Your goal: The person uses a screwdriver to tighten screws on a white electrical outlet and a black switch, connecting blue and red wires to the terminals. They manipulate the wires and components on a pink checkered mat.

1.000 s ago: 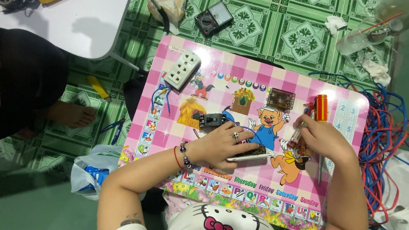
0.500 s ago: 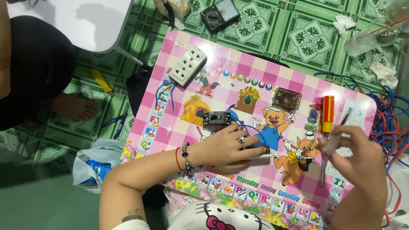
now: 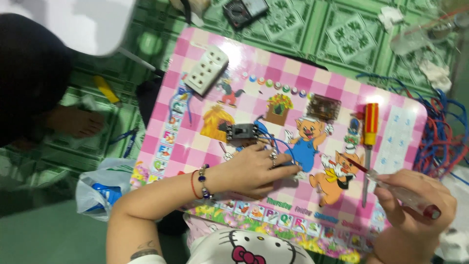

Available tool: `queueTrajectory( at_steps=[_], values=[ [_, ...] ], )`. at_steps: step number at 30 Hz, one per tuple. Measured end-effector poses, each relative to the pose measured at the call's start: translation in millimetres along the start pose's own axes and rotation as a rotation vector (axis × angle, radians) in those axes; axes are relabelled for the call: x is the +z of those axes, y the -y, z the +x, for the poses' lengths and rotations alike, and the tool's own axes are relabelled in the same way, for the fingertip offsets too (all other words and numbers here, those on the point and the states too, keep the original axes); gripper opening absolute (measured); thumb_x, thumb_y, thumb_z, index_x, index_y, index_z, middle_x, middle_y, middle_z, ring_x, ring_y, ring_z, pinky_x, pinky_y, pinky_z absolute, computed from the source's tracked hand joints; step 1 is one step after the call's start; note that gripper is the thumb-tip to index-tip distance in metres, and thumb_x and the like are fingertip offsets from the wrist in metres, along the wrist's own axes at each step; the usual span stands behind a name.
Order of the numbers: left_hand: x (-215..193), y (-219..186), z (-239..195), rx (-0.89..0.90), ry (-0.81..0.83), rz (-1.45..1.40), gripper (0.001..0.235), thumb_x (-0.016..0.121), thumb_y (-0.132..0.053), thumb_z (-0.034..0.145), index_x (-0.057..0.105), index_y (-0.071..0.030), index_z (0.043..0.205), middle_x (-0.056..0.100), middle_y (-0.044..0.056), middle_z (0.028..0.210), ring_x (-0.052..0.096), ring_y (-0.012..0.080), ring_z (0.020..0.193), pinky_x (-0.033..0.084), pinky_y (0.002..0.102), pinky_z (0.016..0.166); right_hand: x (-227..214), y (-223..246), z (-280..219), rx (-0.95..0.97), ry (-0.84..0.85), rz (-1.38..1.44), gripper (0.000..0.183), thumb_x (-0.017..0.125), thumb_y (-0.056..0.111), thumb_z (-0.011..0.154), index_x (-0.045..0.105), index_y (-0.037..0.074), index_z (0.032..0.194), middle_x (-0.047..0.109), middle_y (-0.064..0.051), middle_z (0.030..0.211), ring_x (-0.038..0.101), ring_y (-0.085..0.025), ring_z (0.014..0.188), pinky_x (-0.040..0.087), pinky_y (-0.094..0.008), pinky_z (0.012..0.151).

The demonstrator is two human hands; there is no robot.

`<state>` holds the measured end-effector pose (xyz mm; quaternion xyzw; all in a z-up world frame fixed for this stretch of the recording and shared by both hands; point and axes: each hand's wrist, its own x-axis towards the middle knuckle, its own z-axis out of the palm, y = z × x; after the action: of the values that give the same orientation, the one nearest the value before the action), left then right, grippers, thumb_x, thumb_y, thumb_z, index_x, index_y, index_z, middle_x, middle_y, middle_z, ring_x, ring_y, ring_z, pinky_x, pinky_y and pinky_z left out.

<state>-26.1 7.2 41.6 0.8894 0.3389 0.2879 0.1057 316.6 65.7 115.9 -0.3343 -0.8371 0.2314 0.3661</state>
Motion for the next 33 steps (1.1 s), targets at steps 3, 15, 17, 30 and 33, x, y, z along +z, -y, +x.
queueTrajectory(
  at_steps=[3,15,17,30,33],
  values=[
    [1,-6,0,-0.077,0.178,0.029,0.064,0.067,-0.033,0.091,0.042,-0.013,0.147,0.060,0.012,0.136,0.065,0.0246,0.080,0.047,0.041,0.063,6,23,9,0.066,0.006,0.017,0.028,0.067,0.015,0.084,0.064,-0.012,0.092,0.065,-0.019,0.073,0.063,-0.028,0.055,0.051,-0.033,0.053],
    [16,-5,-3,-0.164,-0.081,-0.023,0.048,0.058,-0.039,0.106,0.055,-0.001,0.136,0.069,0.013,0.099,0.064,0.0235,0.063,0.047,0.037,0.050,34,9,7,0.116,0.172,0.381,0.018,0.068,0.013,0.086,0.062,0.003,0.100,0.065,-0.006,0.069,0.058,-0.013,0.049,0.048,-0.023,0.047],
    [17,-3,-1,-0.157,-0.112,-0.026,0.048,0.059,-0.041,0.105,0.057,-0.002,0.133,0.072,0.012,0.098,0.063,0.0209,0.060,0.046,0.034,0.047,41,9,12,0.068,0.190,0.308,0.019,0.069,0.013,0.087,0.061,0.004,0.101,0.065,-0.004,0.070,0.056,-0.012,0.049,0.045,-0.023,0.047],
    [26,-1,-7,-0.226,-0.144,-0.136,0.043,0.057,-0.039,0.102,0.059,-0.009,0.133,0.078,0.014,0.098,0.078,0.0296,0.082,0.063,0.037,0.063,61,9,23,0.003,0.086,0.273,0.011,0.073,0.011,0.085,0.067,0.004,0.091,0.063,-0.009,0.056,0.049,-0.020,0.034,0.044,-0.030,0.034],
    [27,-2,-6,-0.201,-0.160,-0.135,0.037,0.055,-0.035,0.104,0.061,-0.010,0.131,0.078,0.014,0.096,0.078,0.0285,0.088,0.063,0.035,0.064,62,9,23,0.011,0.080,0.261,0.012,0.074,0.012,0.085,0.066,0.003,0.090,0.064,-0.009,0.057,0.049,-0.020,0.035,0.044,-0.030,0.034]
  ],
)
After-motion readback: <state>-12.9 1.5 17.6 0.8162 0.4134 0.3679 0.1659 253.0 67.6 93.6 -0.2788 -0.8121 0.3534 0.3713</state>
